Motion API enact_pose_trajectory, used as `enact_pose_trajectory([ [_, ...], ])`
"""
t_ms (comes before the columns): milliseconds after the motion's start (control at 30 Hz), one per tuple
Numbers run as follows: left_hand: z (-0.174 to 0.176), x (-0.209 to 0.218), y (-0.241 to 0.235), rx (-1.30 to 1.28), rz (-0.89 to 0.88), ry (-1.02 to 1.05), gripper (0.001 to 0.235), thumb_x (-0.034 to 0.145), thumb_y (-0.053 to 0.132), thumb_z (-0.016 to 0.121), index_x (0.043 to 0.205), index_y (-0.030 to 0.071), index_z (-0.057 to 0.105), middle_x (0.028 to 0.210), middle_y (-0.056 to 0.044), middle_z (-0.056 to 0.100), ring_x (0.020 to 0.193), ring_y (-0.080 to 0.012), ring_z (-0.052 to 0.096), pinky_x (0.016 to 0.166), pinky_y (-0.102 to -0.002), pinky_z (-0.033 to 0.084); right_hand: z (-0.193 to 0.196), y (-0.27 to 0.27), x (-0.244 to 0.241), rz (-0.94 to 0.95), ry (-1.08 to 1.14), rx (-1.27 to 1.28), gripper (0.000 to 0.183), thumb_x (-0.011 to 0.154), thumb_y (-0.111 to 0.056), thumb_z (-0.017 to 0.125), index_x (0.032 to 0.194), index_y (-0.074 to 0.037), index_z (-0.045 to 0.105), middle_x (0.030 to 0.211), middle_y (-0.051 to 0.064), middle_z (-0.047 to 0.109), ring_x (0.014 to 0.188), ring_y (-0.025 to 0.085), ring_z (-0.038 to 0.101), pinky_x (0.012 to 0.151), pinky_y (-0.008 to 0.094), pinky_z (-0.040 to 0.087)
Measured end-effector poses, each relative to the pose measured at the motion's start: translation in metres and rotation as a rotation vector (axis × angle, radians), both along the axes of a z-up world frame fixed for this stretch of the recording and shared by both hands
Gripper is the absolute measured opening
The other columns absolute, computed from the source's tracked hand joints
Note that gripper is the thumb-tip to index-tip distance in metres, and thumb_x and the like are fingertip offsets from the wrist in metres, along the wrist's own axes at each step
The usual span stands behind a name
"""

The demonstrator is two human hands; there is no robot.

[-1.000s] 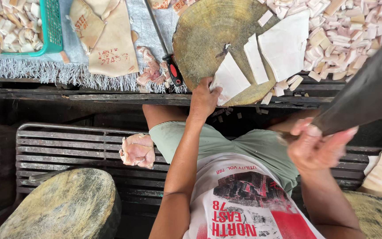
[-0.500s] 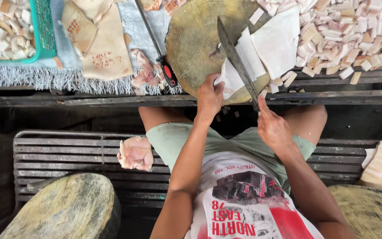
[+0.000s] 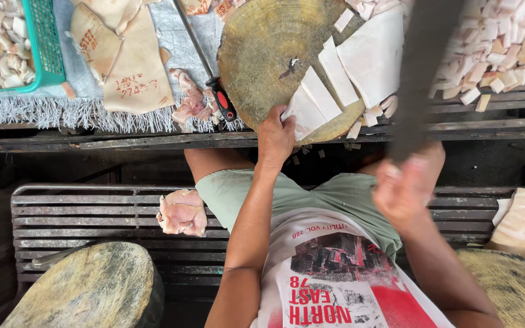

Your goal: The person sits at a workbench and uses a large knife to slice a piece of white meat into small cubes on a round wooden cutting board. The person repeatedly cuts the meat and occasionally moves the pieces aside on the board.

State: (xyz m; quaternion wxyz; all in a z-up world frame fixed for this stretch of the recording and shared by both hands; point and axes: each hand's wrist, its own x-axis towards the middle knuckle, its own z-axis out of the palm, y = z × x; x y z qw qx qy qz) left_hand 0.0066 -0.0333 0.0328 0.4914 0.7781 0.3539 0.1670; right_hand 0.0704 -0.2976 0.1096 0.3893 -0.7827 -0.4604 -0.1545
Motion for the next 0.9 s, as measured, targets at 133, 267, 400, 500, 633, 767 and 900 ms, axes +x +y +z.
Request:
enact_pose_trajectory([
  [133,-0.009,-0.003,0.004,0.097,0.023,0.038,0.029,0.090,0.017,0.071,0.114,0.000,0.068,0.093,-0.024,0.074,0.088,-0.0403,0.072,0.080,-0.046,0.056,-0.042,0.003,-0.006,-0.099,0.278,-0.743,0.075,0.088,-0.006,0.066,0.157,-0.013,0.040,0.087,0.020,0.071,0.065,0.045,0.066,0.062,0.057,0.054],
  [267,-0.013,-0.016,0.003,-0.045,0.069,0.004,0.032,0.086,0.021,0.072,0.110,0.001,0.069,0.092,-0.020,0.075,0.080,-0.0353,0.074,0.076,-0.042,0.057,-0.050,-0.010,-0.006,-0.089,0.304,-0.567,0.071,0.092,-0.005,0.064,0.159,-0.015,0.041,0.096,0.021,0.072,0.075,0.047,0.067,0.067,0.056,0.055],
  [400,-0.014,0.001,0.000,-0.022,0.001,-0.084,0.030,0.091,0.023,0.072,0.110,0.001,0.070,0.094,-0.020,0.073,0.080,-0.0358,0.072,0.075,-0.042,0.056,-0.042,-0.008,-0.006,-0.092,0.341,-0.409,0.073,0.093,0.000,0.061,0.161,-0.015,0.039,0.095,0.022,0.070,0.079,0.044,0.068,0.069,0.054,0.055],
  [500,-0.009,0.010,-0.001,-0.019,-0.045,-0.084,0.031,0.087,0.022,0.076,0.109,0.001,0.070,0.091,-0.020,0.073,0.083,-0.0358,0.073,0.076,-0.042,0.057,-0.033,0.000,-0.006,-0.067,0.307,-0.335,0.076,0.092,0.002,0.058,0.163,-0.013,0.036,0.093,0.022,0.068,0.078,0.044,0.067,0.070,0.054,0.055],
  [633,-0.003,-0.003,0.006,0.260,-0.093,-0.022,0.018,0.091,0.017,0.074,0.101,0.003,0.070,0.088,-0.019,0.073,0.086,-0.0389,0.071,0.078,-0.046,0.056,-0.030,0.010,-0.016,-0.017,0.294,-0.372,0.075,0.089,0.002,0.061,0.159,-0.011,0.037,0.088,0.020,0.069,0.069,0.042,0.067,0.063,0.054,0.055],
  [767,0.000,-0.010,0.010,0.113,-0.027,-0.021,0.024,0.088,0.016,0.073,0.105,0.001,0.069,0.086,-0.020,0.073,0.081,-0.0381,0.072,0.074,-0.045,0.057,-0.027,0.025,-0.020,-0.030,0.256,-0.655,0.078,0.084,-0.002,0.069,0.156,-0.011,0.041,0.084,0.019,0.070,0.062,0.044,0.065,0.060,0.056,0.053],
  [900,0.004,-0.007,0.011,0.023,-0.034,-0.018,0.023,0.088,0.015,0.073,0.104,0.000,0.069,0.085,-0.017,0.074,0.080,-0.0345,0.074,0.073,-0.042,0.058,-0.002,0.011,-0.013,0.039,0.190,-0.320,0.072,0.092,0.000,0.063,0.160,-0.008,0.039,0.093,0.022,0.069,0.073,0.040,0.069,0.063,0.048,0.055],
])
